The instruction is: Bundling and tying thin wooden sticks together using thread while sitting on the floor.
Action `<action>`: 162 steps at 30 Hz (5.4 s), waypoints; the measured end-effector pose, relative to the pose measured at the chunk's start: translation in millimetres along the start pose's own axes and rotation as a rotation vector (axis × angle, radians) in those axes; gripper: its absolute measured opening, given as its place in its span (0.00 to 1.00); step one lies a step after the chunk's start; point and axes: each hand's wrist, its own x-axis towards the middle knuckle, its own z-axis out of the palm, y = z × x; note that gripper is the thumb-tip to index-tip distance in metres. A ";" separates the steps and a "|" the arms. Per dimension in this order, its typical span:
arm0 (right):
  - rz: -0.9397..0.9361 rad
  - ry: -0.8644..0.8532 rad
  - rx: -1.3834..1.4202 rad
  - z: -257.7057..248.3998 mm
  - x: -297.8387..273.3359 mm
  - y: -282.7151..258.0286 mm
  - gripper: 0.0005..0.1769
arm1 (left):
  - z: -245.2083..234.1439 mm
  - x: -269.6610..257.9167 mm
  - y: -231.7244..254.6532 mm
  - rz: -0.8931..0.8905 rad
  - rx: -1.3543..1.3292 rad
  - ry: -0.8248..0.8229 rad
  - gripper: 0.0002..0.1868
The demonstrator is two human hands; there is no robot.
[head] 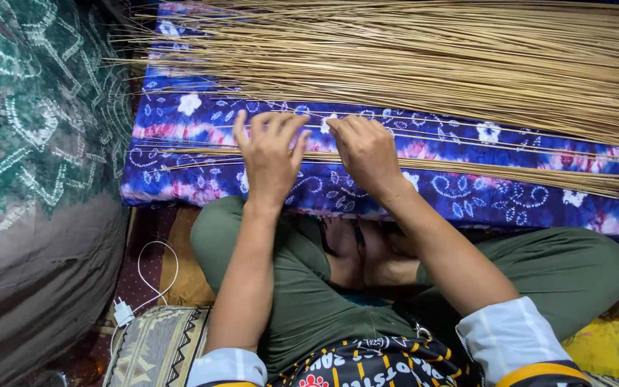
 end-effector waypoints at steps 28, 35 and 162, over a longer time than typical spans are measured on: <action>0.013 -0.078 -0.032 -37.4 -28.7 27.5 0.04 | 26.6 -9.8 5.7 0.048 -0.046 -0.094 0.10; 0.041 -0.049 -0.069 -57.2 -35.5 45.6 0.05 | 15.4 -7.8 -6.2 -0.002 -0.014 -0.056 0.09; 0.371 -0.684 -0.376 -156.7 -203.8 203.0 0.16 | 32.5 -11.7 -63.8 0.170 0.048 -0.666 0.12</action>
